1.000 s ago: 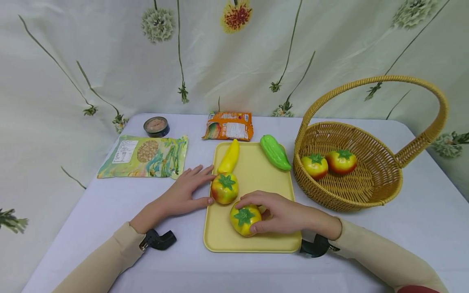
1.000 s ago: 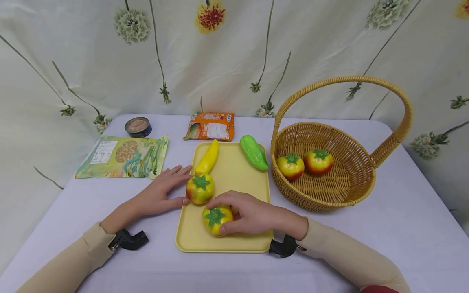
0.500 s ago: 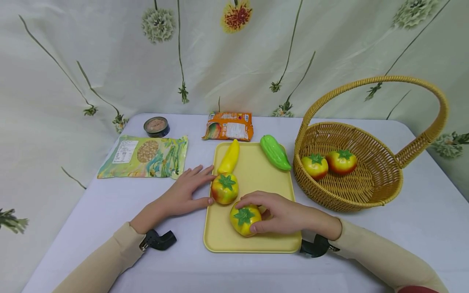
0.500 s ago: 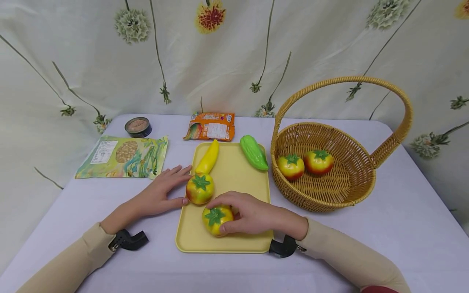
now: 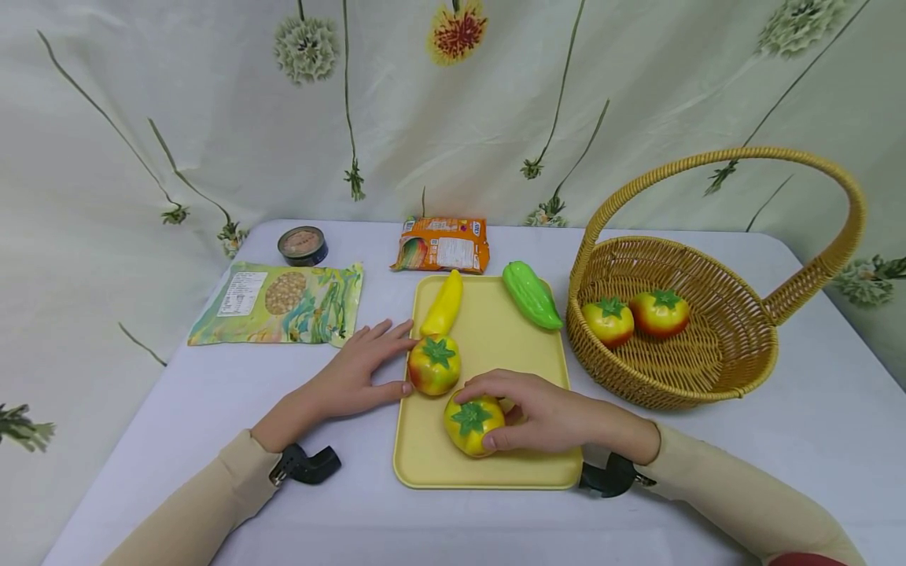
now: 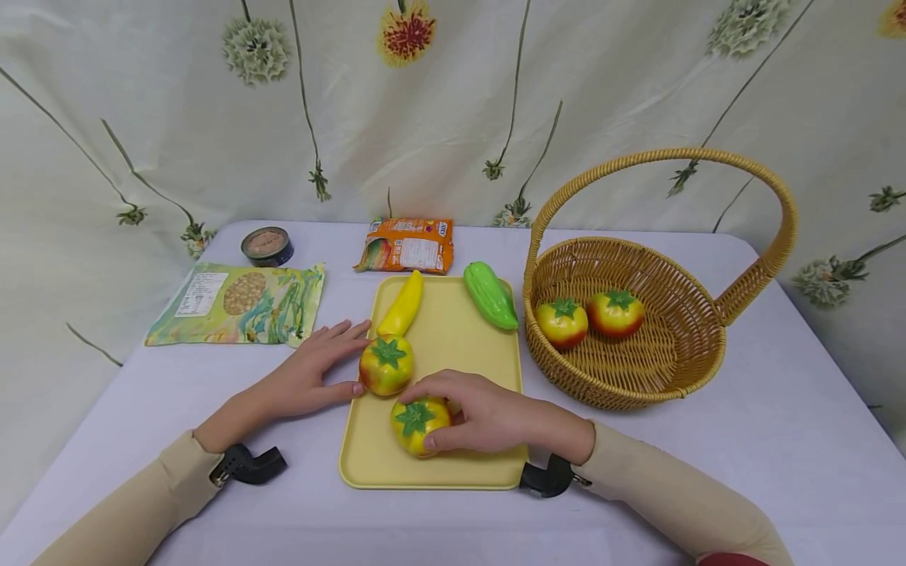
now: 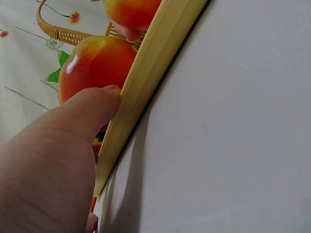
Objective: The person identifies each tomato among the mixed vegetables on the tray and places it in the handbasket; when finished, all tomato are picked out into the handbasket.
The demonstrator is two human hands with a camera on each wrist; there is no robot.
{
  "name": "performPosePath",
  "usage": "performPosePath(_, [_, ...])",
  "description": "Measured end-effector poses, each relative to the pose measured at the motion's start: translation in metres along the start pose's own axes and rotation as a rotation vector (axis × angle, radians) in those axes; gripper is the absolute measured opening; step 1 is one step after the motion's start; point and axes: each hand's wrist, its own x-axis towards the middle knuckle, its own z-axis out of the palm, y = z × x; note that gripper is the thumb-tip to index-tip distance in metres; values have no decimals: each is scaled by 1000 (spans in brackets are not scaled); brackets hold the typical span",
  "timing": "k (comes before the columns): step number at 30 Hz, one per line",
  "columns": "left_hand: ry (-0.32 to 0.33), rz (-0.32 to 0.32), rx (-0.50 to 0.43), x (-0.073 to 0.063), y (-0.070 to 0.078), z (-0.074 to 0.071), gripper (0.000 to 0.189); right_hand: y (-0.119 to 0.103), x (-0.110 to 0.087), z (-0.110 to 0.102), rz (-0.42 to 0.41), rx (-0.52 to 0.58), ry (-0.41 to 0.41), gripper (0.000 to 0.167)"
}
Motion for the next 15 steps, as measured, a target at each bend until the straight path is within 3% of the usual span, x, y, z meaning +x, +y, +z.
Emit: performPosePath(15, [-15,-14,-9,0,3,-2,64,-2,1,0,8,-11,3,51])
